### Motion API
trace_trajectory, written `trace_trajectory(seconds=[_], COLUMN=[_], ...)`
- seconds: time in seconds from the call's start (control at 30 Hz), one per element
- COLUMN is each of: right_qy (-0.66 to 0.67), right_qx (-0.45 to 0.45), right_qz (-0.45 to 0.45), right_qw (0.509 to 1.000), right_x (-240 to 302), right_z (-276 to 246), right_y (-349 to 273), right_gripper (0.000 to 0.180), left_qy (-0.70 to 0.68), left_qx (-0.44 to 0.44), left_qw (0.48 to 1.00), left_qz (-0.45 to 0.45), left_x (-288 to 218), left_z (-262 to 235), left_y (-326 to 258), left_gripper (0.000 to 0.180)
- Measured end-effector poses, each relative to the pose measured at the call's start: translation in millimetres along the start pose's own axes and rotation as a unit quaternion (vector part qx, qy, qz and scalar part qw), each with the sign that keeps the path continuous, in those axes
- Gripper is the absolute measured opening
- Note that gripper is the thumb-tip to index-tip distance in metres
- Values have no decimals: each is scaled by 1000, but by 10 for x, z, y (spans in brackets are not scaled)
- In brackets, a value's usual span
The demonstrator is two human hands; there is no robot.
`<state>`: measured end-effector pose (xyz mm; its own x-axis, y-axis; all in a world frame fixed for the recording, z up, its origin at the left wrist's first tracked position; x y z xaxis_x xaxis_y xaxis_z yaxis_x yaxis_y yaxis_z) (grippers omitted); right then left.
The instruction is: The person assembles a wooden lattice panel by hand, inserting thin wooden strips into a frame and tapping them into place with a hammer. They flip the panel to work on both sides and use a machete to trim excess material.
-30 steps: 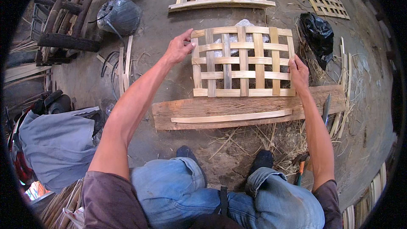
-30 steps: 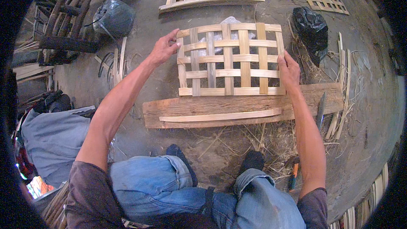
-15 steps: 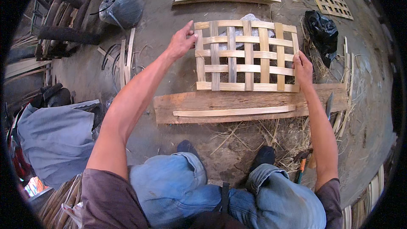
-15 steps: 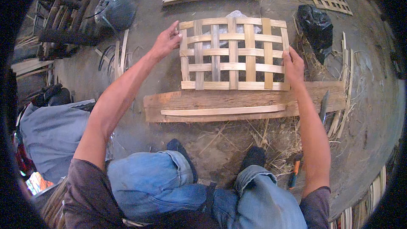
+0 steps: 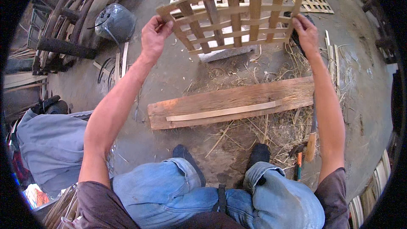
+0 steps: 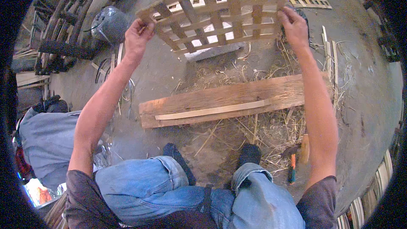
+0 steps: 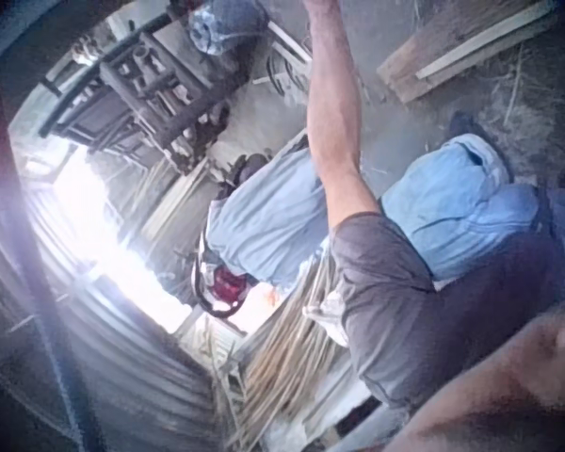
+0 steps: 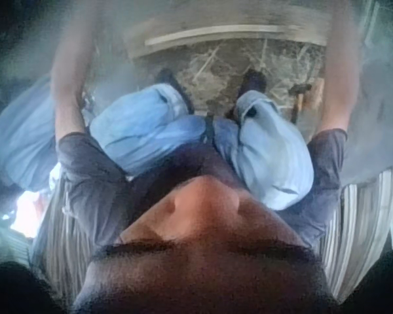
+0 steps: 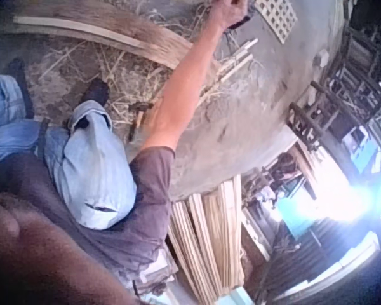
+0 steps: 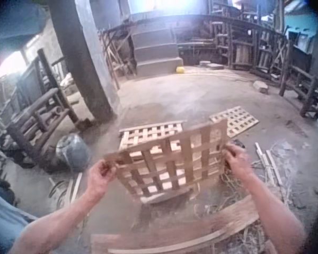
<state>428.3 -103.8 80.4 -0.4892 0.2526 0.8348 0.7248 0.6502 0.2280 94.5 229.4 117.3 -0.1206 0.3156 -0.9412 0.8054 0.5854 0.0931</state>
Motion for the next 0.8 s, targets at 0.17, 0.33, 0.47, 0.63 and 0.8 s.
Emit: trace_trajectory(seconds=[0.17, 0.33, 0.47, 0.63, 0.8], right_qy=[-65, -277, -273, -321, -338], right_qx=[-83, -144, -44, -13, -59], right_qz=[69, 247, 359, 328, 321], right_qw=[992, 917, 891, 888, 882], right_x=[-67, -383, -415, -358, -509], right_z=[-252, -912, -952, -880, -998], right_y=[-1139, -3214, -3908, -3929, -4055], right_gripper=[45, 37, 43, 49, 52], left_qy=[-12, 116, -26, -9, 45], left_qx=[-32, -31, -28, -32, -64], left_qw=[999, 992, 998, 999, 995], left_qz=[23, 48, 41, 35, 54], left_x=[-27, -43, 167, 101, 73], left_z=[57, 106, 3, 12, 86], left_y=[-203, -373, -474, -548, -643], left_gripper=[17, 17, 22, 15, 13])
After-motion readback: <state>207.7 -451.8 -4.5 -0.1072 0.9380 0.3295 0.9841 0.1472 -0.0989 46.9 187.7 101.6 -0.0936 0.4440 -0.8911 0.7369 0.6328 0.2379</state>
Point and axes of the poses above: each hand's wrist, its own y-axis towards the middle knuckle, its own z-axis out of the palm, x = y × z, the point moved 2 cm from there along y, towards the middle knuckle, and after that the axes turned 8 degrees about x, right-handed, at the moved point
